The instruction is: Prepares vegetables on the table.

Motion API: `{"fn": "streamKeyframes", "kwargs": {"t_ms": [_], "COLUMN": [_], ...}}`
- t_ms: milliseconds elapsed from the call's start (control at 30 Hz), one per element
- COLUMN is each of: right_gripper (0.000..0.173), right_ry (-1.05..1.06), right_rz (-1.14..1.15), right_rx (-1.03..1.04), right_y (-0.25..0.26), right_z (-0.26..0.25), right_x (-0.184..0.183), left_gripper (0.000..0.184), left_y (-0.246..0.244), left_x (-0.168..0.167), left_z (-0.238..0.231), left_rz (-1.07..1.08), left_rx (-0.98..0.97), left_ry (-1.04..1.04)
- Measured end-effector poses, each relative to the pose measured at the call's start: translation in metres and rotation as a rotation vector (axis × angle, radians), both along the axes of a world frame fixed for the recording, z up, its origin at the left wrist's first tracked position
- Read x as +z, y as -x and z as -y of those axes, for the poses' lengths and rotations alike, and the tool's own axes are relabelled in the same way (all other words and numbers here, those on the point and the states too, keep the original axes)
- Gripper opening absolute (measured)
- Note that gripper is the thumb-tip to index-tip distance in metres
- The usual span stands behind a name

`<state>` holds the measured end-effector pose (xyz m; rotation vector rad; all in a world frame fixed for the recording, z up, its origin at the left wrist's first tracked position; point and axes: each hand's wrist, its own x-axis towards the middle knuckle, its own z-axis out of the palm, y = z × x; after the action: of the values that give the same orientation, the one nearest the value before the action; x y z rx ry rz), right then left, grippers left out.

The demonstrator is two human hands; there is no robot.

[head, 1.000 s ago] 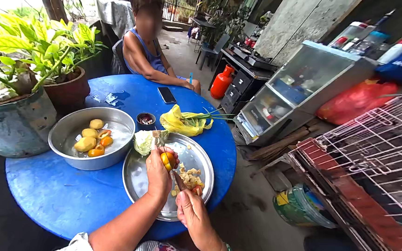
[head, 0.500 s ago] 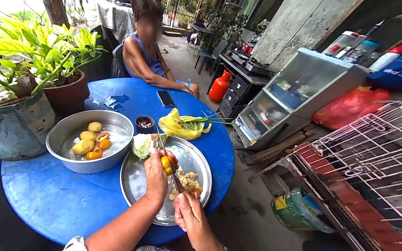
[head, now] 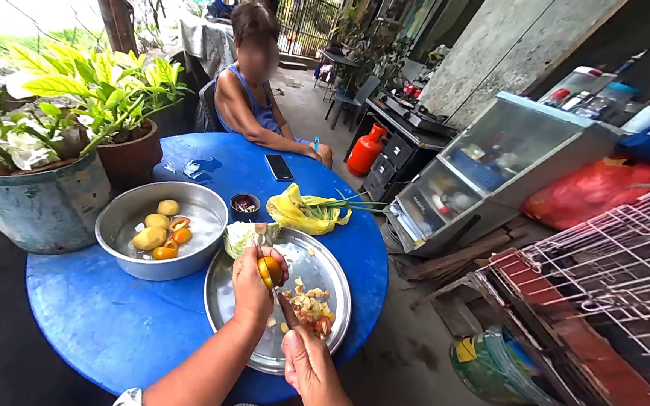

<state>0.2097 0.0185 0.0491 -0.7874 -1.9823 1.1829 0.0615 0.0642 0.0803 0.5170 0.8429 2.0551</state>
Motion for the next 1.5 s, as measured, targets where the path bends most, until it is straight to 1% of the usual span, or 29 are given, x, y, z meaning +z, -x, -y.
{"fn": "streamKeyframes", "kwargs": {"t_ms": [133, 400, 667, 733, 800, 867, 900, 967, 1067, 1167, 1300, 1400, 1500], "right_gripper": [0.054, 0.053, 0.046, 0.046, 0.048, 0.051, 0.05, 0.046, 0.043, 0.046, 0.049, 0.049, 0.05], "right_ry": [-0.015, -0.054, 0.014, 0.063, 0.077, 0.064, 0.066, 0.074, 0.089, 0.056, -0.045, -0.071, -0.05], "right_rz": [0.011, 0.008, -0.007, -0.02, -0.044, -0.051, -0.05, -0.039, -0.016, 0.009, 0.092, 0.093, 0.074], "right_rx": [-0.001, -0.041, -0.046, -0.021, 0.016, 0.042, 0.045, 0.04, 0.005, -0.015, 0.0, -0.019, -0.041], "right_y": [-0.001, 0.002, 0.005, 0.002, -0.001, -0.005, -0.006, -0.007, -0.003, -0.003, -0.01, -0.011, -0.01], "right_z": [0.003, -0.002, -0.005, -0.002, 0.0, 0.001, 0.001, 0.001, 0.001, 0.002, 0.005, 0.006, 0.006], "right_x": [-0.001, -0.003, 0.001, 0.007, 0.015, 0.022, 0.023, 0.022, 0.012, 0.008, 0.01, 0.009, 0.01], "left_gripper": [0.067, 0.067, 0.068, 0.073, 0.078, 0.082, 0.081, 0.079, 0.08, 0.078, 0.079, 0.08, 0.08], "left_y": [0.004, -0.011, -0.009, -0.006, 0.002, 0.01, 0.012, 0.01, 0.006, 0.003, 0.011, 0.007, 0.0], "left_x": [0.002, -0.005, -0.007, -0.01, -0.012, -0.009, -0.009, -0.008, -0.005, -0.001, 0.005, 0.007, 0.004], "left_z": [0.0, -0.002, -0.007, -0.006, -0.004, -0.004, -0.004, -0.004, -0.003, -0.001, -0.002, 0.0, 0.001], "left_rz": [-0.009, 0.003, -0.058, -0.102, -0.159, -0.155, -0.135, -0.083, -0.019, 0.054, 0.095, 0.114, 0.083], "left_rx": [0.008, 0.024, 0.082, 0.017, -0.112, -0.229, -0.251, -0.214, -0.135, -0.091, -0.009, -0.07, -0.101], "left_ry": [0.005, -0.04, -0.084, -0.169, -0.299, -0.389, -0.405, -0.359, -0.207, -0.101, -0.074, -0.1, -0.152]}}
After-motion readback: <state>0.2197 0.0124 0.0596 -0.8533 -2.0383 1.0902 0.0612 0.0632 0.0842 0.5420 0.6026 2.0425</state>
